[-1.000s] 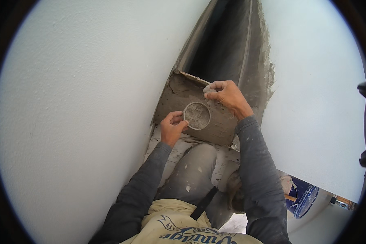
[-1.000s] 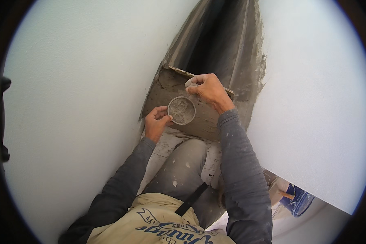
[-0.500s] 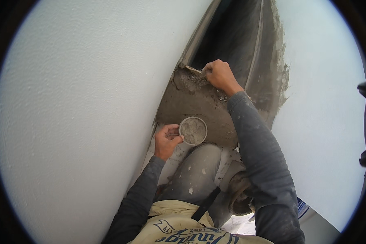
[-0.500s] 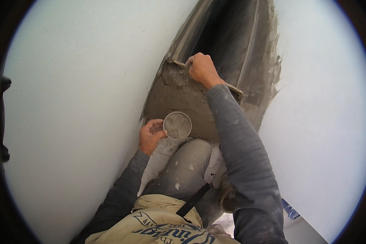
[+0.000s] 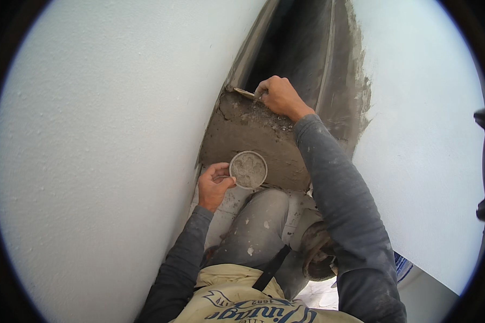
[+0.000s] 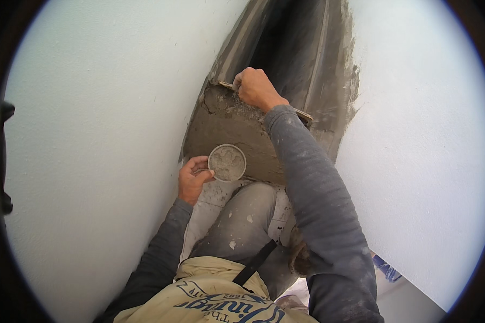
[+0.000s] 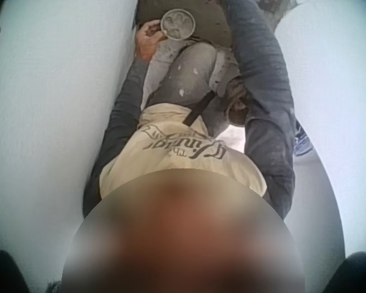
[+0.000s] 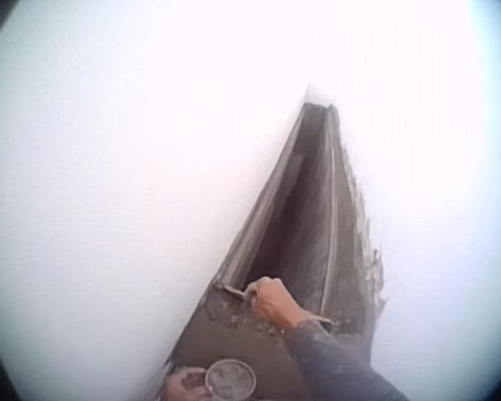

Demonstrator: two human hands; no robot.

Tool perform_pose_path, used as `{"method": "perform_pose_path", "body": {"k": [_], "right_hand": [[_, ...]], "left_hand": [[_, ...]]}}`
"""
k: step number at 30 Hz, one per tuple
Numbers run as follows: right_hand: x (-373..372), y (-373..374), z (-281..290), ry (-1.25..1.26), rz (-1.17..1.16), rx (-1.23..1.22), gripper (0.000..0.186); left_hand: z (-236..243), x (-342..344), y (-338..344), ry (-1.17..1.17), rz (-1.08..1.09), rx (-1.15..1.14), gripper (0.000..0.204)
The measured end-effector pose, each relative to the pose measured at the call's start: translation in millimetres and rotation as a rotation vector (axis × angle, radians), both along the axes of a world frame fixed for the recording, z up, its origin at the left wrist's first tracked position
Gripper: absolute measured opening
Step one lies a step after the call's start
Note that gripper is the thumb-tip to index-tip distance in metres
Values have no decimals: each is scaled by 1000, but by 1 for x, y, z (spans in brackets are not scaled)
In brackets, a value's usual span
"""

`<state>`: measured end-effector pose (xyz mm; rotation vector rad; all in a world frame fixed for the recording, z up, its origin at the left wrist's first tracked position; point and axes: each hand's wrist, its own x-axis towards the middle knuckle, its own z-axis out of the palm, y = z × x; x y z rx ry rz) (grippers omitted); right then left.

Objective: The person scoops cement from a bucket with a trowel and applies it to a recessed wall area. They repeatedly smooth and level the cement using a small circular tool and a straight edge, then add more cement to fill gaps.

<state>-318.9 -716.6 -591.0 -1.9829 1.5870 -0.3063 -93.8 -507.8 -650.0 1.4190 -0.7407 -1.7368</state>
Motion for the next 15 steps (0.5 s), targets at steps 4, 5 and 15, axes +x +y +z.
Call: {"method": "perform_pose_path", "body": {"k": [4, 5, 15], "right_hand": [[20, -8, 4, -62, 1, -24, 24], [23, -10, 6, -87, -7, 0, 25], [52, -34, 5, -94, 30, -63, 24]], "left_hand": [[0, 1, 0, 32, 10, 0, 40], [0, 1, 0, 25, 17, 2, 40], [-1, 4, -3, 21, 32, 15, 42]]}}
